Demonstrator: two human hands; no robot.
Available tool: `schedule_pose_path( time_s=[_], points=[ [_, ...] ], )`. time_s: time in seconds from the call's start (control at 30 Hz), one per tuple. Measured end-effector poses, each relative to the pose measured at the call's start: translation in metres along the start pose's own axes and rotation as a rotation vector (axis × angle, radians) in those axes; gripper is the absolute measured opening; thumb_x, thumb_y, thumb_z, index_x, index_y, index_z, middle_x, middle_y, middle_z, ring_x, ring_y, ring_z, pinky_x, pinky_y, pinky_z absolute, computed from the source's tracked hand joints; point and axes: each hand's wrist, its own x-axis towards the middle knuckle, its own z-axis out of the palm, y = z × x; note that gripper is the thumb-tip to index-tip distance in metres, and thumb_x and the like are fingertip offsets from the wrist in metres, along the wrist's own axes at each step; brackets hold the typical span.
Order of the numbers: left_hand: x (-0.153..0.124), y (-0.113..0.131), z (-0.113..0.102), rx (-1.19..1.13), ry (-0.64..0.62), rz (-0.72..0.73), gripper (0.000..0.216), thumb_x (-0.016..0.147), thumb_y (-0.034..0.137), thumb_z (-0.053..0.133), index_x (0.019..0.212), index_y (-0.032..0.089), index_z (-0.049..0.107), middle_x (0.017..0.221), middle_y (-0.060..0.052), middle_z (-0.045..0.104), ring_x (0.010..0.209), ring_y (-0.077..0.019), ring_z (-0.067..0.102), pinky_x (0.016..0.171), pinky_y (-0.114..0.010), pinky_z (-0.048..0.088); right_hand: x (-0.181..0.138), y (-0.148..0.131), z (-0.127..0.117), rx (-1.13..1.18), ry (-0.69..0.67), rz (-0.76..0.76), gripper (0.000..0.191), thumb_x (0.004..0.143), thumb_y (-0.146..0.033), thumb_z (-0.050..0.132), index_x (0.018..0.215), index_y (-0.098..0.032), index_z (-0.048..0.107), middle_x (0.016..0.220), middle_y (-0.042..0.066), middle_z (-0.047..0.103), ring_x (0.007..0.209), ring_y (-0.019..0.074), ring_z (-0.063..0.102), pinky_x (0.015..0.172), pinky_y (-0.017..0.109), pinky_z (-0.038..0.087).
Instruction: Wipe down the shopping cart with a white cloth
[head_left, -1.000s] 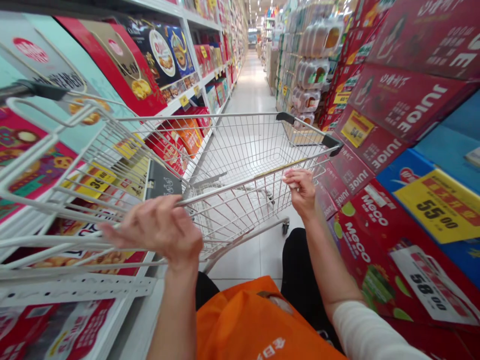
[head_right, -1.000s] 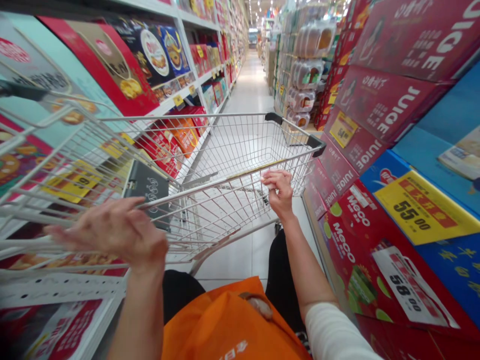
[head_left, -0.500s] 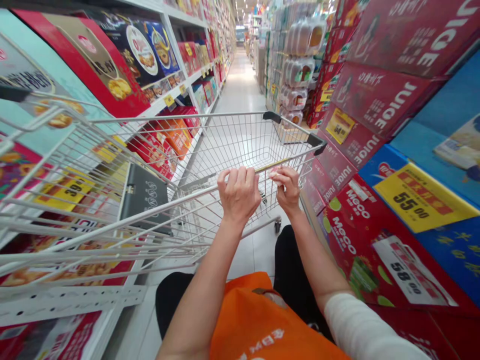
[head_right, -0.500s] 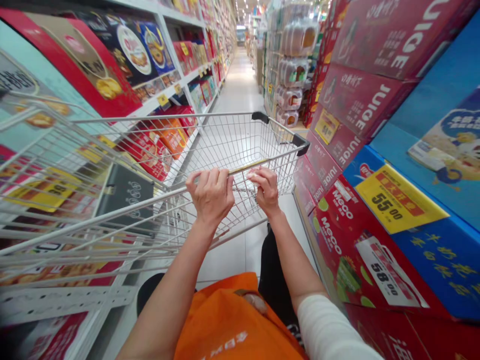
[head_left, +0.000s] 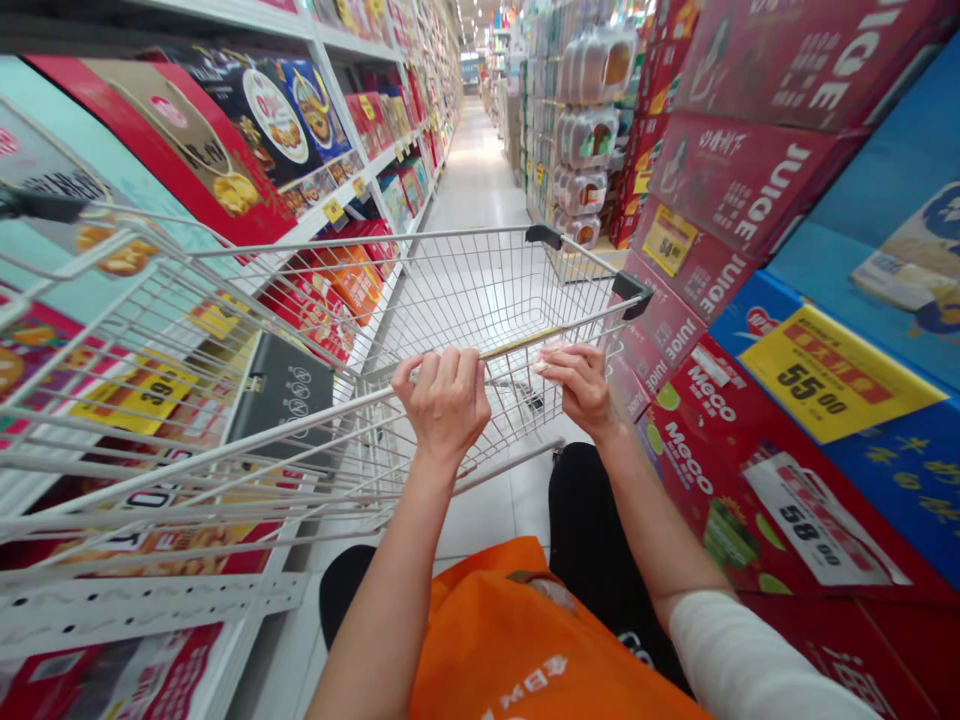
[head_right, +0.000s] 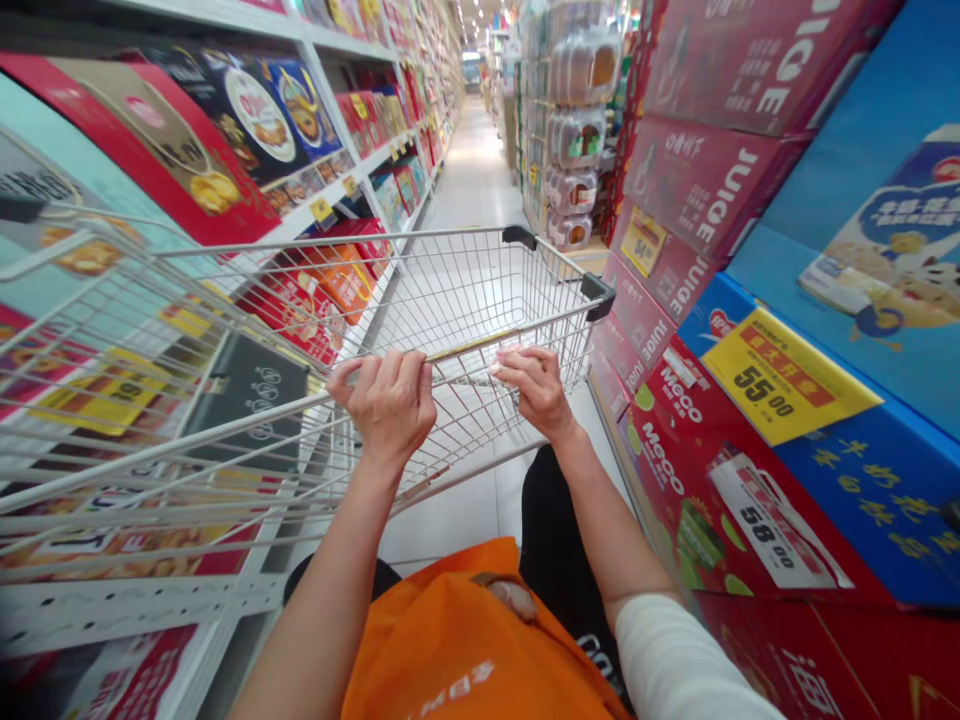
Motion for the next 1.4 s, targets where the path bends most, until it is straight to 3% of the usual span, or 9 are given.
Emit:
schedule_pose_path(
  time_s=[0.37,0.47,0.63,0.83,0.97,1.13,1.3,1.4],
  points=[
    [-0.008,-0.007,-0.005,-0.014,0.039,0.013,0.012,0.094,0.028,0.049,0.087,0.025,0.058,0.076,0.000,0.062,0.075,-0.0206,0.048,0.092,-0.043,0.022,0.011,0.003,-0.023,0.090,0.014,0.082,0.024,0.096,-0.015,0.049,0.103,-0.030,0.067,0.103,0.001,0.073,0.105,0.0187,0.060,0.096,0.044,0.048],
    [-0.009,-0.009,-0.009,-0.007,0.048,0.008,0.014,0.094,0.028,0.048,0.084,0.024,0.058,0.074,0.000,0.062,0.075,-0.0205,0.048,0.091,-0.043,0.022,0.010,0.002,-0.024,0.051,0.067,0.121,0.020,0.095,-0.018,0.053,0.100,-0.031,0.068,0.102,0.000,0.073,0.108,0.0195,0.058,0.099,0.045,0.047],
    [-0.011,-0.009,-0.010,-0.039,0.032,-0.010,0.014,0.094,0.029,0.048,0.085,0.025,0.059,0.075,0.000,0.062,0.074,-0.0205,0.047,0.091,-0.044,0.022,0.000,0.005,-0.024,0.063,0.030,0.125,0.025,0.094,-0.011,0.048,0.096,-0.028,0.067,0.098,0.001,0.073,0.100,0.0187,0.063,0.093,0.043,0.049],
    [-0.011,-0.009,-0.010,-0.062,0.032,-0.030,0.014,0.094,0.029,0.048,0.085,0.025,0.058,0.074,0.000,0.061,0.075,-0.0204,0.047,0.092,-0.044,0.021,-0.007,0.023,-0.029,-0.034,0.156,0.197,0.029,0.089,-0.008,0.049,0.096,-0.028,0.068,0.102,0.002,0.073,0.103,0.0205,0.062,0.097,0.045,0.046],
    [-0.010,-0.009,-0.011,-0.010,0.049,0.000,0.013,0.093,0.028,0.049,0.085,0.025,0.058,0.073,0.000,0.061,0.074,-0.0201,0.048,0.091,-0.043,0.022,-0.007,0.028,-0.033,-0.007,0.102,0.182,0.026,0.089,-0.007,0.048,0.093,-0.025,0.067,0.097,0.001,0.073,0.098,0.0188,0.067,0.096,0.044,0.047],
    [-0.011,-0.011,-0.010,-0.027,0.040,-0.019,0.012,0.093,0.029,0.049,0.085,0.025,0.057,0.073,0.000,0.061,0.074,-0.0205,0.049,0.091,-0.044,0.022,-0.004,0.034,-0.036,-0.112,0.212,0.203,0.024,0.090,-0.009,0.048,0.090,-0.025,0.066,0.097,0.003,0.073,0.101,0.0196,0.066,0.097,0.045,0.046],
    [-0.011,-0.012,-0.009,-0.092,0.023,-0.039,0.012,0.092,0.029,0.049,0.085,0.026,0.058,0.074,0.000,0.061,0.073,-0.0205,0.048,0.091,-0.045,0.021,-0.013,0.040,-0.032,-0.118,0.166,0.250,0.023,0.090,-0.010,0.046,0.091,-0.023,0.065,0.096,0.004,0.072,0.100,0.0197,0.066,0.095,0.044,0.047],
    [-0.011,-0.012,-0.009,-0.038,0.045,-0.013,0.012,0.092,0.029,0.050,0.083,0.026,0.056,0.072,0.000,0.060,0.072,-0.0203,0.047,0.091,-0.044,0.022,-0.012,0.047,-0.034,-0.171,0.273,0.281,0.020,0.090,-0.013,0.048,0.093,-0.024,0.065,0.100,0.004,0.071,0.103,0.0210,0.064,0.098,0.045,0.045]
  ],
)
